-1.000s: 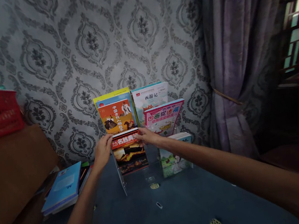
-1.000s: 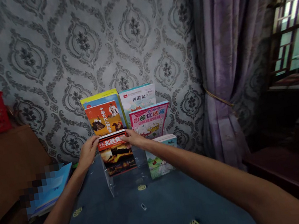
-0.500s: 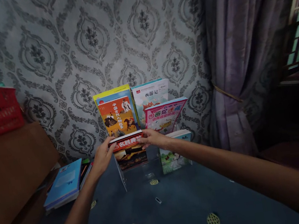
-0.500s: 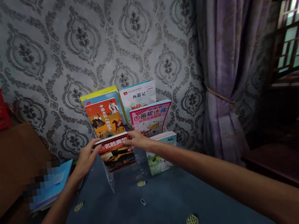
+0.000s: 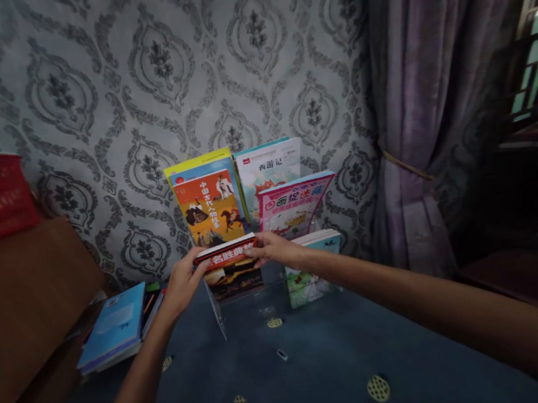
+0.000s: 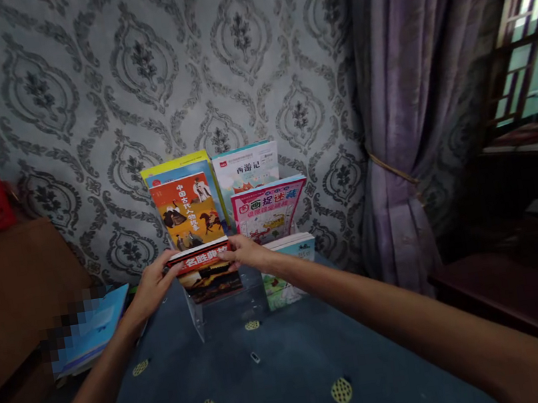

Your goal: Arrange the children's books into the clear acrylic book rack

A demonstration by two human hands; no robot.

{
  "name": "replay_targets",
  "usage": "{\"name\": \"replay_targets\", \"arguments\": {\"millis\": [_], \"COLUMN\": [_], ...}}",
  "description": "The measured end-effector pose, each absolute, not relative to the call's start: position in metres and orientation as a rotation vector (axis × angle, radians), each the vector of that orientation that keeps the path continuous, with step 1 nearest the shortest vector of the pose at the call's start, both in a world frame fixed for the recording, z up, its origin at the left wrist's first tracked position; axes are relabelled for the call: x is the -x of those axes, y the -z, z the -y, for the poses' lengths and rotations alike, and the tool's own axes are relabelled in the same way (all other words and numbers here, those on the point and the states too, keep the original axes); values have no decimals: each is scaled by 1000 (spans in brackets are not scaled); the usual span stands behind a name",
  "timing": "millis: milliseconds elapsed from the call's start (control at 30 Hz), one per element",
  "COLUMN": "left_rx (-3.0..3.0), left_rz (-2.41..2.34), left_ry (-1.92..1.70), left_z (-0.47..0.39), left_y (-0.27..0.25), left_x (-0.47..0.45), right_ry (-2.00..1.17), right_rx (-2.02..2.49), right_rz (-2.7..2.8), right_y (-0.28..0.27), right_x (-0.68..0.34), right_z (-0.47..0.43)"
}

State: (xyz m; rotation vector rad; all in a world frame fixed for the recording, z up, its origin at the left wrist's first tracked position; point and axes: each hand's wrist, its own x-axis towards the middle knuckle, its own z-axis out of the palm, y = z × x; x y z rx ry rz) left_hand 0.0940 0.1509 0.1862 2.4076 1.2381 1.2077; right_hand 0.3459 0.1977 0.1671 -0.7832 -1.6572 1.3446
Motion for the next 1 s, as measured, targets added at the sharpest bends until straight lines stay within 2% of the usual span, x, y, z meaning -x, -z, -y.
{"name": "replay_targets", "arguments": {"millis": [233, 1000], "left_rx": [-2272, -2024], "left_rz": [-1259, -1134], "left_ry": [-1321, -1170], "left_z": [-155, -178], "left_y": [-179, -158], "left_x": [-91, -88], "right_ry": [-1314, -1319], "right_rx": [820, 769], "right_rz": [1662, 1625], "right_y": [-167, -164], "right_x": [-344, -343], "right_z": [-194, -190]}}
